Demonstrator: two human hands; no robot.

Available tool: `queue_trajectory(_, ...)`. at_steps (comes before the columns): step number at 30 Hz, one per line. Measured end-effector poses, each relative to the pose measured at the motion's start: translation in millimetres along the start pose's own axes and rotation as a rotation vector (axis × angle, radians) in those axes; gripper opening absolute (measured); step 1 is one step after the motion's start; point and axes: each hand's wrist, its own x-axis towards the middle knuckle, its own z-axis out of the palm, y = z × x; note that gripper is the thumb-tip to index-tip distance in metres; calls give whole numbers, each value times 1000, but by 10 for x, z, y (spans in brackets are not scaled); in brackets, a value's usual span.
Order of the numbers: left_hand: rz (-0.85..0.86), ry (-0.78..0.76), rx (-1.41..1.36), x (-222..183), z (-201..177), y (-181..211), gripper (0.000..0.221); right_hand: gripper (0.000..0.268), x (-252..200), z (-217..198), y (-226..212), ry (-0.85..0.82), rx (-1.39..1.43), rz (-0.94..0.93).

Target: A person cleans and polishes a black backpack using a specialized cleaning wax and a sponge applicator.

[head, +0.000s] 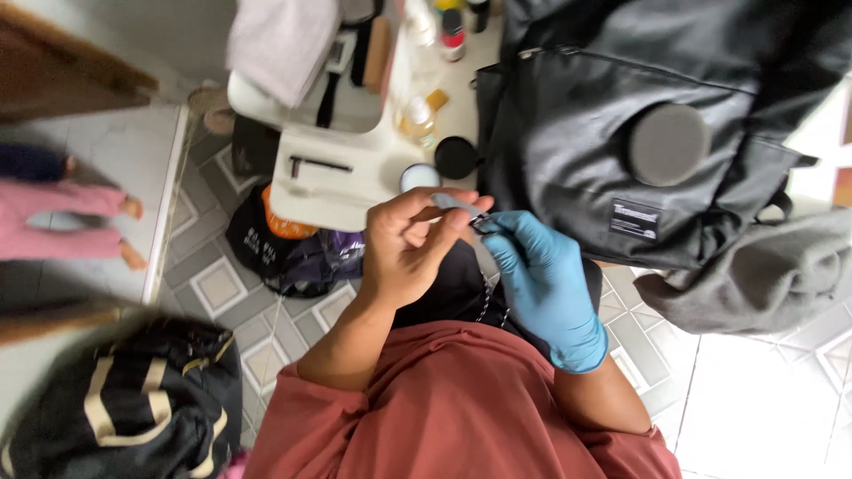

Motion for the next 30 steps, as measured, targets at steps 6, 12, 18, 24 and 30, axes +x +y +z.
queue_trajectory(6, -75, 55, -1, -34, -249, -32, 17, 8, 74, 171, 28, -49, 134, -55)
queue_trajectory(12, -26, 327, 175, 42, -1220, -430, 16, 13, 81, -34, 41, 1, -70, -81)
queue_trajectory(18, -80, 511, 344, 164, -1701, -1013, 30, 22, -77, -410, 426, 113, -128, -5)
queue_trajectory(24, -120, 523, 619, 237, -1601, -1153, 42, 29, -224, -789, 556, 349, -209, 146)
queue_trajectory(30, 157, 427, 1044, 278, -1636, -1126, 35, 32, -145, -1222, 673, 589, -387, 12)
